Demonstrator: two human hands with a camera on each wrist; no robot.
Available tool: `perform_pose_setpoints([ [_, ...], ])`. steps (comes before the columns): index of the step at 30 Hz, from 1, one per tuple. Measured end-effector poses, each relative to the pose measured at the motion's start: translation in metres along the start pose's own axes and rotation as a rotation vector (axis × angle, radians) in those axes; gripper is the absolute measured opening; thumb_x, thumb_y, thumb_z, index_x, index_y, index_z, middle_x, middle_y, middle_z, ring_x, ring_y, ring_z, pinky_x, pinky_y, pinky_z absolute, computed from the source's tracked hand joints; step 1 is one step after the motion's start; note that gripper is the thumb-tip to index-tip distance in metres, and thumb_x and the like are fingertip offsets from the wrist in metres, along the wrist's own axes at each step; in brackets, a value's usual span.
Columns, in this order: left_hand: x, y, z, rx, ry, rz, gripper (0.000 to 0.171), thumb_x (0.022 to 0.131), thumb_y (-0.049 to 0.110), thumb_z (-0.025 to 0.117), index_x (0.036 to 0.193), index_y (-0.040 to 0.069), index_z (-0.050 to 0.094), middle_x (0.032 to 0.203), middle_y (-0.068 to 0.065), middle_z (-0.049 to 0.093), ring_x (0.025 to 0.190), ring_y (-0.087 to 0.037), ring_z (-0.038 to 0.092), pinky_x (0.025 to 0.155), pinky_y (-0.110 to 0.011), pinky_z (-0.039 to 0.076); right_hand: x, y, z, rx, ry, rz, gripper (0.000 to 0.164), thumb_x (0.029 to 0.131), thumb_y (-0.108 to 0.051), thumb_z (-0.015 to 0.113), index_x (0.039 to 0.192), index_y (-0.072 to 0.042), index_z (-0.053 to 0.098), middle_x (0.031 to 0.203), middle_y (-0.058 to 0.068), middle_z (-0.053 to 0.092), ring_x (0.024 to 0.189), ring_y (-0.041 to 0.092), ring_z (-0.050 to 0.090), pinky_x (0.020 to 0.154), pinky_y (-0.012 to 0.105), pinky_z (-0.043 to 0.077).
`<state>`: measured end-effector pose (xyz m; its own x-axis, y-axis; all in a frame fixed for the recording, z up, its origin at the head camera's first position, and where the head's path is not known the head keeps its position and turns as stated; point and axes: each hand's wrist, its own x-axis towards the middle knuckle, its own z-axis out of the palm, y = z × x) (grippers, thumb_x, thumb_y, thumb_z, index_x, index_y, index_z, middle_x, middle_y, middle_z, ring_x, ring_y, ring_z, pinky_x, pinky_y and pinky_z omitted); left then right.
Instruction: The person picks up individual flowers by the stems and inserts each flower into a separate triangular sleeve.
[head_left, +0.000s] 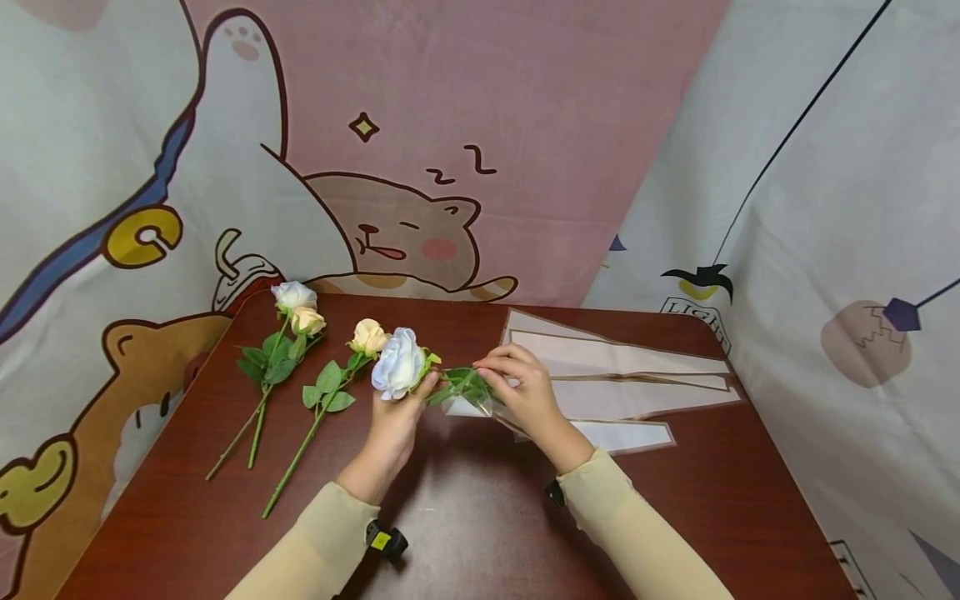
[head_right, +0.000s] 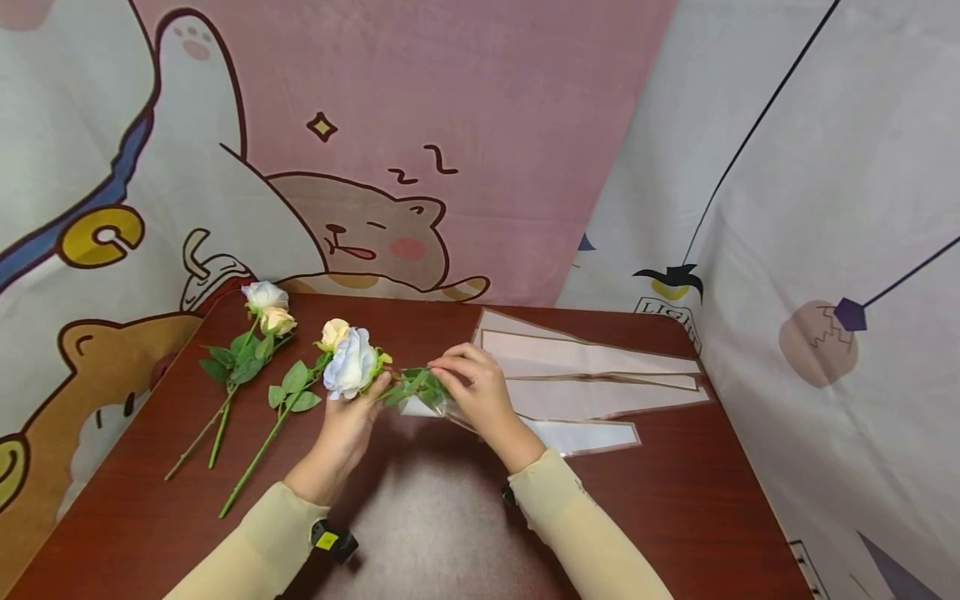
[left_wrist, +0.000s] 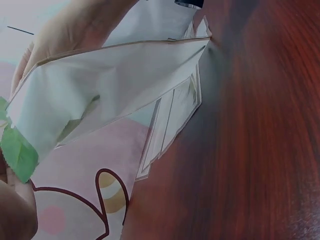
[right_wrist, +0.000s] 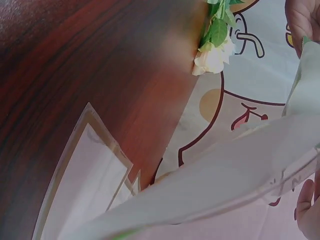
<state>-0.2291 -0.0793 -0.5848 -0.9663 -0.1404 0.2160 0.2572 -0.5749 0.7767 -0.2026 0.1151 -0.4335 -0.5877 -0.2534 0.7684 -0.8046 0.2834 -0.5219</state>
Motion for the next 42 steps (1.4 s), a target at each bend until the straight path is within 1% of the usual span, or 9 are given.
perform_pose_setpoints([
  [7, 0.002, 0.009, 0.000, 0.067, 0.096, 0.077, 0.042, 0.076, 0.006, 0.067, 0.114, 0.000, 0.050, 0.094, -0.026, 0.059, 0.079, -0.044, 0.058, 0.076, -0.049, 0.047, 0.009, -0.020, -0.005, 0.076, 0.018, -0.038, 0.017, 0.066, 0.013, 0.067, 0.080, 0.003, 0.067, 0.079, 0.012, 0.060, 0.074, 0.021, 0.054, 0.062, 0.021, 0.049],
  [11, 0.003, 0.012, -0.001, 0.086, 0.145, 0.105, 0.041, 0.075, 0.008, 0.068, 0.111, -0.001, 0.051, 0.088, -0.025, 0.061, 0.077, -0.044, 0.059, 0.075, -0.048, 0.047, 0.007, -0.013, -0.004, 0.091, 0.023, -0.018, 0.014, 0.070, 0.008, 0.067, 0.082, 0.000, 0.068, 0.081, 0.008, 0.061, 0.076, 0.018, 0.055, 0.062, 0.021, 0.049],
  [14, 0.002, 0.013, -0.002, 0.091, 0.176, 0.086, 0.040, 0.075, 0.011, 0.069, 0.110, -0.001, 0.052, 0.083, -0.026, 0.062, 0.076, -0.044, 0.059, 0.075, -0.047, 0.047, 0.005, -0.008, -0.003, 0.102, 0.026, -0.010, 0.014, 0.071, 0.006, 0.066, 0.083, -0.001, 0.068, 0.082, 0.007, 0.061, 0.076, 0.017, 0.055, 0.062, 0.022, 0.048],
  [18, 0.002, 0.013, -0.001, 0.070, 0.206, 0.043, 0.043, 0.076, 0.014, 0.069, 0.112, -0.002, 0.051, 0.085, -0.025, 0.062, 0.078, -0.043, 0.059, 0.076, -0.047, 0.047, 0.010, -0.021, -0.006, 0.112, 0.023, -0.006, 0.015, 0.070, 0.013, 0.063, 0.081, 0.004, 0.066, 0.080, 0.013, 0.060, 0.075, 0.021, 0.054, 0.064, 0.022, 0.046],
  [22, 0.003, 0.014, -0.001, 0.018, 0.230, 0.014, 0.045, 0.076, 0.014, 0.068, 0.114, 0.001, 0.049, 0.089, -0.023, 0.061, 0.080, -0.041, 0.059, 0.077, -0.046, 0.047, 0.011, -0.026, -0.008, 0.119, 0.016, 0.022, 0.015, 0.071, 0.016, 0.061, 0.081, 0.007, 0.065, 0.080, 0.015, 0.060, 0.075, 0.023, 0.054, 0.065, 0.023, 0.044],
  [26, 0.004, 0.014, -0.002, -0.032, 0.251, 0.013, 0.047, 0.075, 0.012, 0.069, 0.115, 0.000, 0.047, 0.091, -0.024, 0.060, 0.081, -0.041, 0.059, 0.078, -0.046, 0.047, 0.010, -0.024, -0.009, 0.130, 0.010, 0.030, 0.015, 0.070, 0.017, 0.061, 0.081, 0.007, 0.065, 0.080, 0.016, 0.060, 0.074, 0.023, 0.053, 0.062, 0.022, 0.044],
  [33, 0.005, 0.010, -0.006, -0.003, 0.251, 0.054, 0.048, 0.075, 0.010, 0.069, 0.116, 0.001, 0.048, 0.100, -0.023, 0.057, 0.084, -0.039, 0.059, 0.079, -0.044, 0.047, 0.010, -0.021, -0.010, 0.142, 0.011, 0.033, 0.016, 0.071, 0.019, 0.059, 0.081, 0.009, 0.064, 0.081, 0.017, 0.059, 0.076, 0.023, 0.053, 0.065, 0.022, 0.044],
  [37, 0.002, 0.009, -0.002, 0.028, 0.230, 0.041, 0.046, 0.074, 0.010, 0.070, 0.114, 0.000, 0.050, 0.096, -0.024, 0.059, 0.083, -0.040, 0.059, 0.077, -0.045, 0.047, 0.010, -0.022, -0.009, 0.125, 0.016, 0.036, 0.015, 0.070, 0.017, 0.061, 0.081, 0.007, 0.065, 0.081, 0.016, 0.060, 0.076, 0.023, 0.054, 0.065, 0.023, 0.045],
  [42, -0.001, 0.006, 0.004, 0.071, 0.179, 0.025, 0.044, 0.074, 0.011, 0.069, 0.113, 0.001, 0.051, 0.092, -0.025, 0.061, 0.082, -0.041, 0.059, 0.076, -0.046, 0.048, 0.011, -0.022, -0.004, 0.106, 0.013, 0.023, 0.014, 0.070, 0.013, 0.064, 0.081, 0.004, 0.066, 0.080, 0.013, 0.060, 0.076, 0.022, 0.054, 0.066, 0.023, 0.046],
])
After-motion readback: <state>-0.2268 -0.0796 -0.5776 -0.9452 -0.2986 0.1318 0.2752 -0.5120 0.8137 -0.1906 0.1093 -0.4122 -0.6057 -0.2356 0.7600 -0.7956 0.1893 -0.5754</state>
